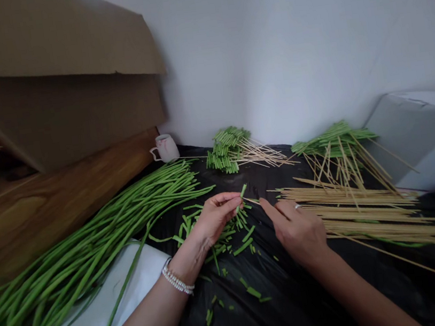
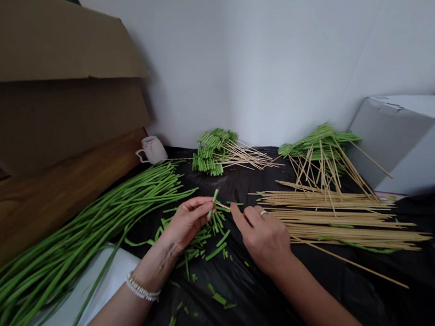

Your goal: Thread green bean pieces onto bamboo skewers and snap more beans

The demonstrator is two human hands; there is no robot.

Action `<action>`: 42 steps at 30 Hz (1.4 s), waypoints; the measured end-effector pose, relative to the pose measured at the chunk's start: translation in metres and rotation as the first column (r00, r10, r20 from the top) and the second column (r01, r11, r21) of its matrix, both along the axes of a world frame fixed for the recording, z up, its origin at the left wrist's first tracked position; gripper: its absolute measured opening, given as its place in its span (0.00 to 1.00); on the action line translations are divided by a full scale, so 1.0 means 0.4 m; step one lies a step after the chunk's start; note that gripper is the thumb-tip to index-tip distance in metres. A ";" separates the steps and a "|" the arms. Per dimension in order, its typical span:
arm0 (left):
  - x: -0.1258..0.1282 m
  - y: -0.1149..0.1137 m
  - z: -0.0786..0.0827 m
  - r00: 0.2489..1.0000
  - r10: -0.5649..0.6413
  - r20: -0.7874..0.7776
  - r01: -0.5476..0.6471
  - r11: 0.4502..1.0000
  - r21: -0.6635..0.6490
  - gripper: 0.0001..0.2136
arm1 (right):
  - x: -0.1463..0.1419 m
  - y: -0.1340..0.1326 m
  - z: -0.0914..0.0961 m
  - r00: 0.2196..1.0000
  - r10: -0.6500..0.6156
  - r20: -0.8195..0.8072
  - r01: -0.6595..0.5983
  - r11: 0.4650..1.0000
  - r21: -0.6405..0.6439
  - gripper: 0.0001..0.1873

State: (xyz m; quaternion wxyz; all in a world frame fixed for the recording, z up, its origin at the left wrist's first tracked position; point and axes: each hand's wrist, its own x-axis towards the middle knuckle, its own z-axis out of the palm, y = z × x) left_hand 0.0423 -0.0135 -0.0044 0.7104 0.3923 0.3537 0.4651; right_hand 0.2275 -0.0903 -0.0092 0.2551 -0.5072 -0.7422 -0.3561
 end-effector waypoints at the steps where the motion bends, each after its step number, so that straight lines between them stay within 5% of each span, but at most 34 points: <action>1: 0.000 -0.001 0.001 1.000 0.003 -0.002 -0.002 1.000 0.004 0.13 | 0.000 0.000 -0.001 1.000 -0.004 0.001 0.004 1.000 -0.002 0.17; 15: -0.001 -0.001 -0.011 1.000 -0.022 0.021 0.022 1.000 -0.018 0.12 | -0.015 -0.005 -0.009 0.997 0.046 -0.066 -0.044 0.999 0.031 0.16; 28: 0.003 -0.022 0.004 0.985 -0.168 0.030 0.170 0.981 -0.096 0.13 | -0.033 -0.007 -0.018 0.982 0.140 -0.127 -0.135 0.990 0.048 0.13; 33: 0.020 -0.035 0.001 0.973 -0.222 -0.065 0.220 0.975 -0.035 0.14 | -0.040 -0.002 -0.024 0.980 0.160 -0.119 -0.161 0.987 0.003 0.12; 38: 0.020 -0.019 -0.015 0.971 -0.095 -0.220 0.121 0.987 0.110 0.16 | -0.002 0.021 -0.025 0.989 0.094 -0.114 -0.095 0.995 -0.001 0.14; 40: 0.015 -0.017 -0.017 0.902 0.007 -0.433 0.124 0.954 0.275 0.17 | 0.023 0.029 -0.019 0.987 0.022 -0.159 -0.020 1.000 0.013 0.14; 42: 0.008 -0.021 -0.015 0.718 0.127 -0.684 0.272 0.854 0.443 0.16 | 0.042 0.035 -0.013 0.981 -0.036 -0.191 0.039 0.999 0.010 0.13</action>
